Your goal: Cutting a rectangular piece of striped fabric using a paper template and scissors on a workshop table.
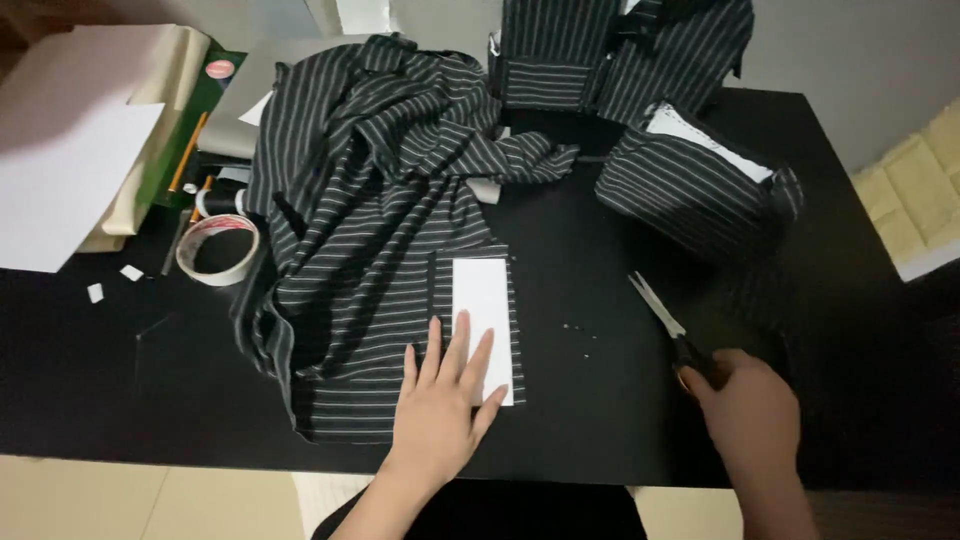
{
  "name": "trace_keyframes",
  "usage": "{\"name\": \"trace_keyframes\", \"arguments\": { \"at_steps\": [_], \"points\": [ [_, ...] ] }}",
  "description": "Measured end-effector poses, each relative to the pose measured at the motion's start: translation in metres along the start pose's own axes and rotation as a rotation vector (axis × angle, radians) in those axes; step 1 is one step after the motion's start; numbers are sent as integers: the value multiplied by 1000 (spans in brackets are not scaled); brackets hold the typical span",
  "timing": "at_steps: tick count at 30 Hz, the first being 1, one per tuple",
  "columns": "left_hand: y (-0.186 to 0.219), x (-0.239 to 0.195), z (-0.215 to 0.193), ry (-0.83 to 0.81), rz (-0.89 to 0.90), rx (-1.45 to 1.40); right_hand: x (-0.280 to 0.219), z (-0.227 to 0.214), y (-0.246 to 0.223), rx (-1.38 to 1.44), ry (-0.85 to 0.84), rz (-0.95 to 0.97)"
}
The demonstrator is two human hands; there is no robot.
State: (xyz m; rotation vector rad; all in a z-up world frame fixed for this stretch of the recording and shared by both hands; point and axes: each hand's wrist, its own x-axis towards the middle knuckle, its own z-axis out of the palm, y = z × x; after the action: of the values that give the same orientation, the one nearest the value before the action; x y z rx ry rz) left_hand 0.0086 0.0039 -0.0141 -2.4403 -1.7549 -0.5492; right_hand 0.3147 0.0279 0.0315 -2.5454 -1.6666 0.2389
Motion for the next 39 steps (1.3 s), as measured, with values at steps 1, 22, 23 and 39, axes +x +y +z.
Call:
{"name": "trace_keyframes", "arguments": {
  "at_steps": [1,22,23,39],
  "points": [
    [2,1,1,-22,-13,-13,3,-1,1,40,2,-6],
    [30,-3,1,53,-37,290,-10,34,-46,312,-219,-928],
    [31,0,1,51,-27,253,-14,38,-35,365,-215,-934],
    [38,35,-14,49,11,-146,-18,138,111,-14,-707,-980]
  ]
}}
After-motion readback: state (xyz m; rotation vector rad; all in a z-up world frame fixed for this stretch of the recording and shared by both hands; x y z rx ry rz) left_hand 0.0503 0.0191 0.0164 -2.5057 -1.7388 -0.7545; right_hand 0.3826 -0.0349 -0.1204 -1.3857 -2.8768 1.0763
